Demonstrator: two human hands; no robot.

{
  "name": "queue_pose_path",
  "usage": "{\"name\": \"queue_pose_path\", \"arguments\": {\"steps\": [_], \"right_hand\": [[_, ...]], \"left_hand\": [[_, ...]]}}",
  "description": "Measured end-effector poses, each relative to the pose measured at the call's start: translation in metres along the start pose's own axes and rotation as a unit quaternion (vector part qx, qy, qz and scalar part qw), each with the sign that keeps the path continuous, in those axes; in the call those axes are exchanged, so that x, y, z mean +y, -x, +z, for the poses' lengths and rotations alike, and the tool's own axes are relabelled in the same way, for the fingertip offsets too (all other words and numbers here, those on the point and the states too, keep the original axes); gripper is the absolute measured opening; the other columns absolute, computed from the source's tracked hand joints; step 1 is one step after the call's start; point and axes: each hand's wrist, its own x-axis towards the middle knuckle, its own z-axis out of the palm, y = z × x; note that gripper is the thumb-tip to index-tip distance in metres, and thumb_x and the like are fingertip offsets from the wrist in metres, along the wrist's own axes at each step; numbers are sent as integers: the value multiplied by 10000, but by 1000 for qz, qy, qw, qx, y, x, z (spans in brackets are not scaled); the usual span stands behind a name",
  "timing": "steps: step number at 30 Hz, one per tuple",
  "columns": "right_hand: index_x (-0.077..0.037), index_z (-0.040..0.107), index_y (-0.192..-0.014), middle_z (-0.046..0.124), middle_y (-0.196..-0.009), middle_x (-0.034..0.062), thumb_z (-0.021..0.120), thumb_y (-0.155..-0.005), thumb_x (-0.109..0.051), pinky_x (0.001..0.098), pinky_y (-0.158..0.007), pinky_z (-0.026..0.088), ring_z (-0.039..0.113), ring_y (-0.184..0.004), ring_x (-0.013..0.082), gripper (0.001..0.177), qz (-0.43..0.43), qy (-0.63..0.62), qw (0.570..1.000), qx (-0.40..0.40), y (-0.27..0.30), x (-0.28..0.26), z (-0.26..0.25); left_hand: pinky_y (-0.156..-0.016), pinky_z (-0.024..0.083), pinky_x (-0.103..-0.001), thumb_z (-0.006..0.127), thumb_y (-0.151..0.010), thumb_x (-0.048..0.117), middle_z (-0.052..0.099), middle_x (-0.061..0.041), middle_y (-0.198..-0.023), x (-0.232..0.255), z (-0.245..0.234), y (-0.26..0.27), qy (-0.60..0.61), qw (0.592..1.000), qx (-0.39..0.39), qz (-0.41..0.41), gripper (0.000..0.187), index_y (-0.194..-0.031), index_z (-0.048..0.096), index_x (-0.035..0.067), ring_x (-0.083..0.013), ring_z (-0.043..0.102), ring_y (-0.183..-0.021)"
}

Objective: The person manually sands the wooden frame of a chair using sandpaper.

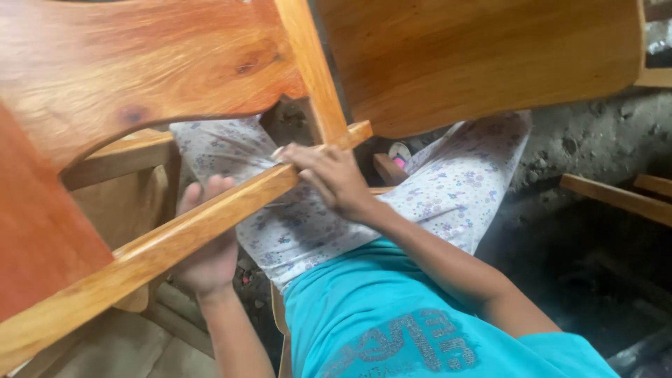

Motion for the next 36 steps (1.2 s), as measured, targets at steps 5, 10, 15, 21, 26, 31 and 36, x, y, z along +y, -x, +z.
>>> {"name": "queue_pose_path", "arguments": {"steps": [5, 10, 15, 21, 26, 31, 36], "right_hand": [[-104, 523, -1461, 579, -1524, 87, 309, -1176, -372, 386, -1098, 411, 683, -1334, 213, 445, -28, -134, 989, -57, -41, -111, 47], [-91, 556, -1410, 631, -1457, 132, 415, -1116, -96, 335, -1109, 554, 629, -1388, 274, 327, 1, -174, 982, -79, -25, -66, 12], [-291, 514, -1497, 609, -1519, -4, 412, -1146, -279, 365, -799, 287, 480, -827, 189, 366, 96, 158, 980, -79, 31, 31, -10], [-128, 531, -1485, 581, -1535, 42, 377, -1153, -156, 345, -1043, 370, 527, -1484, 228, 367, 75, -54, 995, -23, 6, -33, 15], [-143, 571, -1441, 609, -1494, 61, 450, -1133, -165, 329, -972, 391, 587, -1295, 205, 332, 91, -13, 996, -22, 20, -3, -11], [-14, 602, -1375, 609, -1451, 182, 418, -1131, -164, 381, -1206, 435, 582, -1387, 286, 340, 94, -164, 982, 16, -38, -68, -24], [-117, 466, -1547, 487, -1618, 54, 399, -1213, -241, 444, -1288, 516, 546, -1544, 258, 362, -207, -207, 949, -115, -84, -115, 47]], "left_hand": [[-1187, 445, -505, 510, -731, 779, 649, -81, -1254, 52, 94, 8, -71, 962, 158, 212, 851, -1232, 685, 114, -301, 596, -1210], [-948, 602, -342, 518, -563, 849, 674, -36, -949, 71, 105, 1, -158, 910, 326, 200, 910, -1032, 664, 84, -214, 711, -876], [-1019, 597, -364, 494, -742, 814, 667, -99, -825, 64, 76, 3, -234, 896, 324, 196, 935, -1299, 544, 65, -188, 699, -890], [-959, 557, -319, 652, -899, 554, 589, -75, -877, 60, 80, -2, -193, 895, 300, 269, 645, -1273, 528, 44, -152, 609, -879], [-872, 592, -358, 708, -873, 566, 611, -68, -1317, 72, 64, 9, -189, 899, 293, 265, 799, -1507, 424, 171, -196, 641, -880], [-1257, 180, -664, 368, -1075, 129, 180, -355, -1711, 94, 59, 17, 327, 831, 108, 437, 712, -1721, 161, -89, -547, 210, -1527], [-1241, 249, -721, 500, -708, -345, 257, -464, -1734, 132, 173, -9, 307, 739, 232, 554, 1042, -1709, 232, -238, -637, 294, -1498]]}}
